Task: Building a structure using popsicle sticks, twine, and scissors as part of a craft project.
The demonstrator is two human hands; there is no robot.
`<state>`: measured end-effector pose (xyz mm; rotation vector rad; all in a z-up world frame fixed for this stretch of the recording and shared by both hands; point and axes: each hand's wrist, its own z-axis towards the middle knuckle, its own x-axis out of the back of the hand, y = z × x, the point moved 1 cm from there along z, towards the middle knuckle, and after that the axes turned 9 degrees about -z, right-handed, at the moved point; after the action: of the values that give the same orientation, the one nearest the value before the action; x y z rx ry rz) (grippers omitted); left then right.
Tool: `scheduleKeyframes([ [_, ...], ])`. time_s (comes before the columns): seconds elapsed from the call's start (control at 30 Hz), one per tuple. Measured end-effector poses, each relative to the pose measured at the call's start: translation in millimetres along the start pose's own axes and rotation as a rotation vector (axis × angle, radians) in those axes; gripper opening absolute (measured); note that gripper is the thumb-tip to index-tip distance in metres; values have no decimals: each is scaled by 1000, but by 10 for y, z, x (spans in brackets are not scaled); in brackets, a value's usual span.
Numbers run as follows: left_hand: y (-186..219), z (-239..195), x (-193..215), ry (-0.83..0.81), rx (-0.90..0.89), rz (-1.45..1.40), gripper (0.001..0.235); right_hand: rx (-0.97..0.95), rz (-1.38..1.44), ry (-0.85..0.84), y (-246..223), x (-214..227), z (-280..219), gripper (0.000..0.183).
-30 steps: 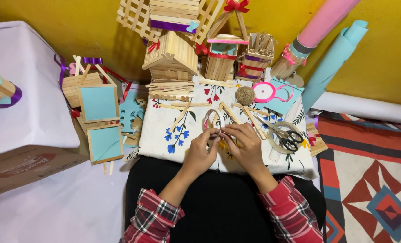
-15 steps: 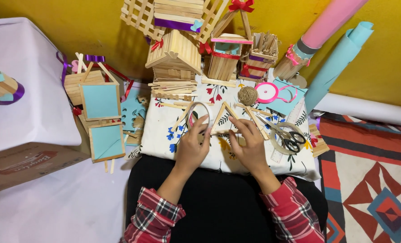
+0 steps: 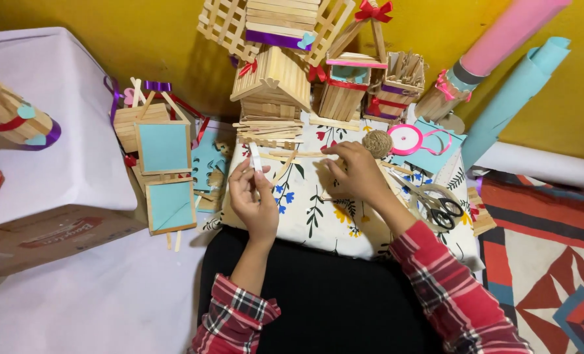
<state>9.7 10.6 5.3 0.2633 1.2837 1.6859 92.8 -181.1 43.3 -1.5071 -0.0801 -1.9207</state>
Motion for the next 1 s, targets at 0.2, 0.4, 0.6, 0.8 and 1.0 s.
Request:
scheduleKeyframes([
  [0.2, -115, -31, 39, 53, 114, -9, 20, 149, -188, -40, 174, -462, 579, 15],
  [0.4, -176, -41, 28, 67, 148, -11, 18, 322, -567, 63, 247, -812, 851, 13],
  [0.6, -184, -39, 21, 61, 184, -23, 15, 333, -633, 38, 233, -797, 898, 11],
  [0.8, -94, -19, -10, 45, 213, -18, 12, 72, -67, -119, 205, -581, 889, 10],
  [1.0, -149, -14, 24, 56, 221, -29, 14, -86, 126, -133, 595, -836, 908, 12],
])
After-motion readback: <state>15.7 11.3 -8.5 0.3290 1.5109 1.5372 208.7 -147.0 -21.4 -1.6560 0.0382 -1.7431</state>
